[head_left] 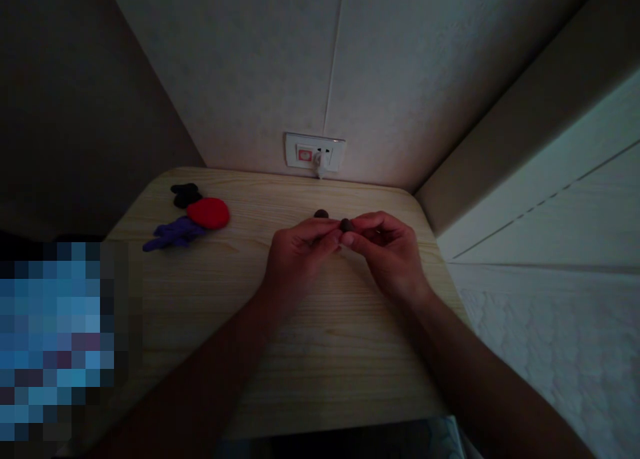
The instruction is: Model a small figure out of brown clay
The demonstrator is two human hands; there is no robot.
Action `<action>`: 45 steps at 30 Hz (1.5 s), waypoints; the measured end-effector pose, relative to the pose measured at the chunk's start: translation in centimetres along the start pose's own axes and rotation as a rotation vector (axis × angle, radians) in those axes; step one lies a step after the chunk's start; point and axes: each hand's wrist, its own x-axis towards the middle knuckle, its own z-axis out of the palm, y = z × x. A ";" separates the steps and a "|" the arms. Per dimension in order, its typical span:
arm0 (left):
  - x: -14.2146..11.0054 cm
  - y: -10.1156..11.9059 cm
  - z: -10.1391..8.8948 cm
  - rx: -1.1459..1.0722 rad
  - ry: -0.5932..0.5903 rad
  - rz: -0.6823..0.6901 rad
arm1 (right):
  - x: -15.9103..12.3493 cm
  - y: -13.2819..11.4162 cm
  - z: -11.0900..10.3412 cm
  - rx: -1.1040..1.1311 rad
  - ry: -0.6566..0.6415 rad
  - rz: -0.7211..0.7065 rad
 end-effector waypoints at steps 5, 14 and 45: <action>0.1 0.0 0.2 -0.053 -0.032 -0.068 | 0.0 -0.3 0.1 -0.022 0.013 -0.037; 0.2 -1.3 -0.3 -0.137 -0.048 -0.096 | -0.3 -0.4 0.1 -0.062 0.005 -0.004; 0.2 -0.7 0.2 -0.143 -0.012 -0.068 | -0.9 -1.2 0.3 -0.150 -0.049 -0.136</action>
